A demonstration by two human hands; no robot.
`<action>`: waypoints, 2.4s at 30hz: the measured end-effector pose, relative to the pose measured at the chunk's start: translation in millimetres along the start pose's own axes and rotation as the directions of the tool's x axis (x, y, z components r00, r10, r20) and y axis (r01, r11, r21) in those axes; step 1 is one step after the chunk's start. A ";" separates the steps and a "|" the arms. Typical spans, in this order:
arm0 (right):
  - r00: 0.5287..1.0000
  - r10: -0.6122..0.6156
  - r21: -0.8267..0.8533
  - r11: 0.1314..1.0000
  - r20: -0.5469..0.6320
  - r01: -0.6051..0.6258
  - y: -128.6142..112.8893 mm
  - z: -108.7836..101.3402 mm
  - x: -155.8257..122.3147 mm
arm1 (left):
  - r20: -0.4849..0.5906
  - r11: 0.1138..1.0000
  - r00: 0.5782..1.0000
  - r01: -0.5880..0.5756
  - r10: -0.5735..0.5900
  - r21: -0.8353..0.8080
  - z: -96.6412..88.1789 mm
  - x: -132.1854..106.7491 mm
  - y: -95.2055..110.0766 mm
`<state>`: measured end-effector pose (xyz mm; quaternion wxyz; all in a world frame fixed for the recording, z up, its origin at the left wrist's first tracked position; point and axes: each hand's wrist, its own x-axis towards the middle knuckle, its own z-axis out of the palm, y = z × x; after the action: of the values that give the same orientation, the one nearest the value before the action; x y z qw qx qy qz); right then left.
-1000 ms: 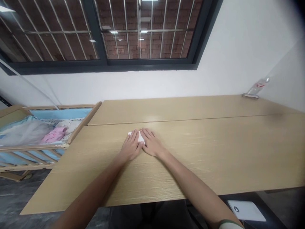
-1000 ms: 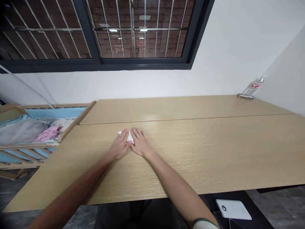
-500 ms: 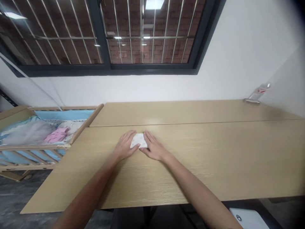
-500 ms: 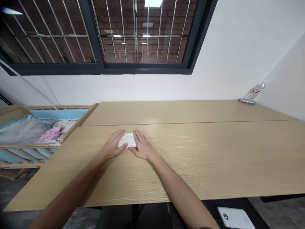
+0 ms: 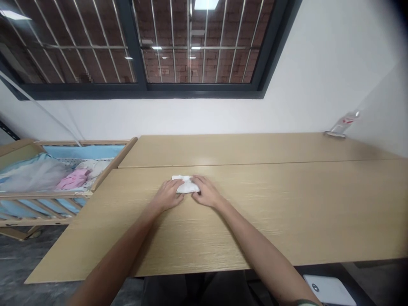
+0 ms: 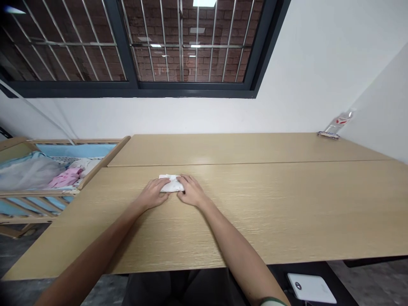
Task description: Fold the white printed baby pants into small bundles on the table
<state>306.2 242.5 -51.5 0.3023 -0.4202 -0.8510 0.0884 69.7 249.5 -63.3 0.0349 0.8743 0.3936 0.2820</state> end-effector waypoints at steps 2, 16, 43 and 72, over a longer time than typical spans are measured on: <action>1.000 -0.012 0.027 1.000 -0.027 0.013 -3.1 -3.3 1.9 | -0.023 1.000 1.000 0.011 -0.011 -0.016 -3.3 1.1 2.1; 0.777 0.629 0.877 0.355 0.032 -0.324 -27.8 -17.0 9.8 | 0.123 0.687 0.895 0.412 -0.430 -0.599 -19.0 2.7 32.5; 0.951 0.247 0.424 0.894 -0.187 -0.148 -10.2 -3.7 1.4 | 0.063 0.954 0.977 0.185 -0.205 0.234 -11.2 -19.0 104.7; 0.977 0.147 0.137 0.976 0.156 -0.169 30.5 10.9 17.2 | 0.120 0.918 0.935 0.295 -0.335 0.264 -20.8 -10.4 86.0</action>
<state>312.0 276.1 -64.9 0.2620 -0.4554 -0.8255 0.2061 110.9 179.6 -26.3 0.0052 0.8170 0.5567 0.1501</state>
